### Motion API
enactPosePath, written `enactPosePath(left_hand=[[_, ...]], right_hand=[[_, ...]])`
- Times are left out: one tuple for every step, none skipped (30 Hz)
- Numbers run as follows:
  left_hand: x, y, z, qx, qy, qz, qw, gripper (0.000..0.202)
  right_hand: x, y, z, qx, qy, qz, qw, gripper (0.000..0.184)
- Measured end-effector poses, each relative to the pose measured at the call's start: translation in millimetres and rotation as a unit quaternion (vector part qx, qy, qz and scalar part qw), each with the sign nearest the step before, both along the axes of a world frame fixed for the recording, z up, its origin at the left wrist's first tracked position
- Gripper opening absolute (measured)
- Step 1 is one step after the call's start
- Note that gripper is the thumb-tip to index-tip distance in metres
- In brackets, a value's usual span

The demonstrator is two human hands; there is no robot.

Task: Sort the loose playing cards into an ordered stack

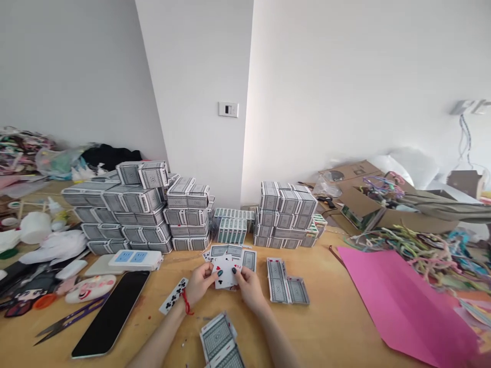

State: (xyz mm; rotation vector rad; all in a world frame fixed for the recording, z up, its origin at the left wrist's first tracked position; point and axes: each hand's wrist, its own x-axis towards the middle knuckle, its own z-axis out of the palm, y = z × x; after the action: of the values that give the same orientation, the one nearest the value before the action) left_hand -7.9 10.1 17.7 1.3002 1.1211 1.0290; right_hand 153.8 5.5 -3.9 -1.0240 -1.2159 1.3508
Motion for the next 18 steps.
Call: enactPosePath(left_hand=[[1.6,-1.0,0.6,-0.009,0.004,-0.013,1.000,0.025],[3.4,-1.9,0.9,-0.018,0.006,-0.031,0.999,0.025],[5.3,-2.7,0.9,-0.025,0.007,-0.049,0.998,0.025],[7.1,-3.1,0.9,-0.026,0.009,-0.057,0.998,0.025],[8.6,-3.3,0.9,-0.022,0.011,-0.057,0.998,0.025],[9.5,-3.2,0.8,-0.010,0.004,-0.051,0.999,0.025],[9.9,-2.9,0.6,0.005,-0.012,-0.039,0.999,0.026],[9.6,-2.5,0.4,0.014,-0.017,-0.014,1.000,0.028],[8.7,-2.0,-0.1,0.024,-0.009,0.017,1.000,0.029],[7.3,-1.5,-0.9,0.030,0.005,0.033,0.999,0.028],[5.6,-1.1,-2.0,0.032,0.015,0.040,0.999,0.028],[3.7,-0.7,-3.2,0.031,0.023,0.046,0.998,0.027],[2.0,-0.5,-4.6,0.028,0.023,0.050,0.998,0.027],[0.5,-0.5,-5.9,0.024,0.016,0.057,0.998,0.028],[-0.5,-0.6,-7.1,0.019,0.003,0.067,0.998,0.028],[-0.9,-0.9,-8.0,0.016,-0.014,0.078,0.997,0.029],[-0.8,-1.5,-8.4,0.013,-0.031,0.082,0.996,0.029],[-0.1,-2.3,-8.3,0.009,-0.047,0.077,0.996,0.031]], right_hand=[[-0.2,0.4,-1.2,-0.002,-0.004,-0.007,1.000,0.039],[-0.4,0.6,-2.3,-0.003,-0.006,-0.016,1.000,0.040],[-0.5,0.7,-3.2,-0.003,-0.008,-0.022,1.000,0.040],[-0.6,0.6,-3.9,-0.002,-0.011,-0.025,1.000,0.039],[-0.7,0.4,-4.5,0.001,-0.011,-0.029,1.000,0.039],[-0.8,0.0,-5.0,0.003,-0.013,-0.022,1.000,0.037],[-1.0,-0.6,-5.3,0.005,-0.016,-0.019,1.000,0.036],[-1.2,-1.2,-5.4,0.007,-0.020,-0.021,1.000,0.036],[-1.4,-2.0,-5.2,0.008,-0.028,-0.018,0.999,0.036],[-1.4,-2.9,-4.6,0.008,-0.036,-0.011,0.999,0.036],[-1.2,-3.8,-3.3,0.008,-0.039,0.002,0.999,0.035],[-0.7,-4.9,-1.5,0.004,-0.036,0.008,0.999,0.035],[0.1,-6.0,0.7,0.000,-0.030,0.015,0.999,0.035],[1.1,-7.2,3.2,-0.003,-0.027,0.030,0.999,0.035],[2.3,-8.4,5.7,-0.004,-0.023,0.051,0.998,0.035],[3.5,-9.5,8.0,-0.006,-0.017,0.067,0.998,0.036],[4.6,-10.5,9.6,-0.005,-0.015,0.069,0.998,0.036],[5.5,-11.2,10.6,-0.003,-0.019,0.066,0.998,0.036]])
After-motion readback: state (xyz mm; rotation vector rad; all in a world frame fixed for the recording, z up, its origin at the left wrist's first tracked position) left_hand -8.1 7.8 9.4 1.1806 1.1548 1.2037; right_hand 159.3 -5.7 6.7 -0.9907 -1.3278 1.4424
